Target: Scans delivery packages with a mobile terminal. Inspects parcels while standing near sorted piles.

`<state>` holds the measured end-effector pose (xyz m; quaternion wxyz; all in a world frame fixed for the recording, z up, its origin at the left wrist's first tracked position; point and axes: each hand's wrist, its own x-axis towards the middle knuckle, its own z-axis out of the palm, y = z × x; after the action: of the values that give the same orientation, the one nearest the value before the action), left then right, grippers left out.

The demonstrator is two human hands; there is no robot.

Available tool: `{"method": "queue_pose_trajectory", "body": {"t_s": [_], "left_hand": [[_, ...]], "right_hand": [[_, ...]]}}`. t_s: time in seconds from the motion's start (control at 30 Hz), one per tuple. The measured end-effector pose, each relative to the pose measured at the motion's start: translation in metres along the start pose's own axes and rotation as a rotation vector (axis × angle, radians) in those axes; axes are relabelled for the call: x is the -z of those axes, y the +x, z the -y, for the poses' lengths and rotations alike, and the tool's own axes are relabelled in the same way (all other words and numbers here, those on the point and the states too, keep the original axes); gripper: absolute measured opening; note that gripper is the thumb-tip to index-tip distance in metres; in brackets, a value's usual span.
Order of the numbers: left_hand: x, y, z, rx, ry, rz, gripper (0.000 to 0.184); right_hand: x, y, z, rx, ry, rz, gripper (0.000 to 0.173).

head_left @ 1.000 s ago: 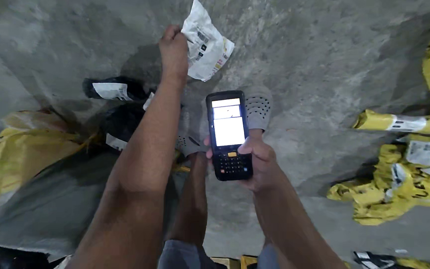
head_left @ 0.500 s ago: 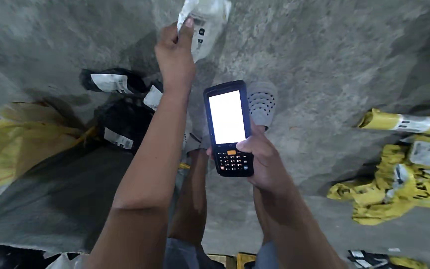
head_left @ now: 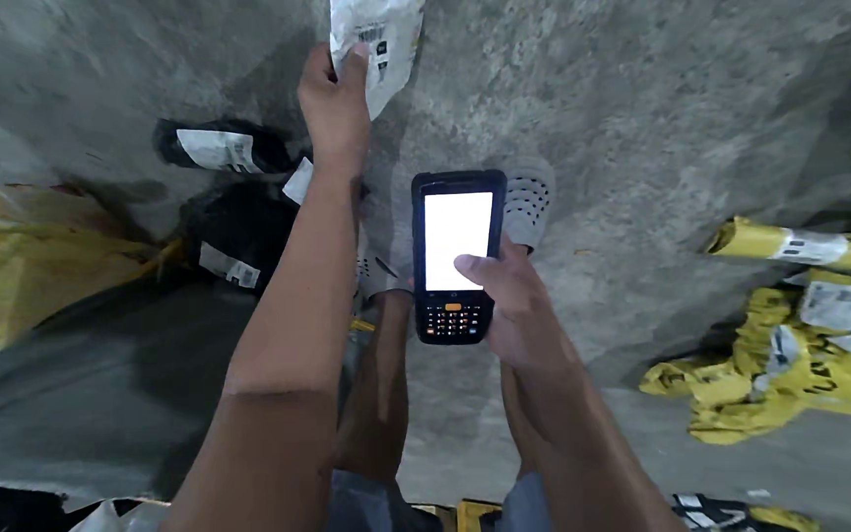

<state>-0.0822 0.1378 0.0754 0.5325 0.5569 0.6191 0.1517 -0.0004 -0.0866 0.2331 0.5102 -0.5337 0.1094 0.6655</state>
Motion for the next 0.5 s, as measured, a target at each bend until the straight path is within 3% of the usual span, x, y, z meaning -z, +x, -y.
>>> {"method": "queue_pose_trajectory", "body": {"t_s": [0.07, 0.17, 0.3, 0.5], "left_hand": [[0.001, 0.003, -0.001, -0.01, 0.048, -0.003, 0.021], [0.001, 0.009, -0.005, -0.009, 0.105, -0.017, 0.025], [0.002, 0.015, -0.01, -0.019, 0.119, -0.029, 0.042], [0.006, 0.025, -0.017, -0.007, 0.22, -0.021, 0.022]], "right_hand": [[-0.003, -0.001, -0.001, -0.014, -0.015, -0.039, 0.037], [-0.002, 0.0, -0.004, -0.016, -0.031, -0.013, 0.051], [-0.003, 0.001, -0.005, -0.014, 0.009, 0.011, 0.05], [-0.011, 0.004, -0.002, -0.039, -0.011, -0.062, 0.042]]}}
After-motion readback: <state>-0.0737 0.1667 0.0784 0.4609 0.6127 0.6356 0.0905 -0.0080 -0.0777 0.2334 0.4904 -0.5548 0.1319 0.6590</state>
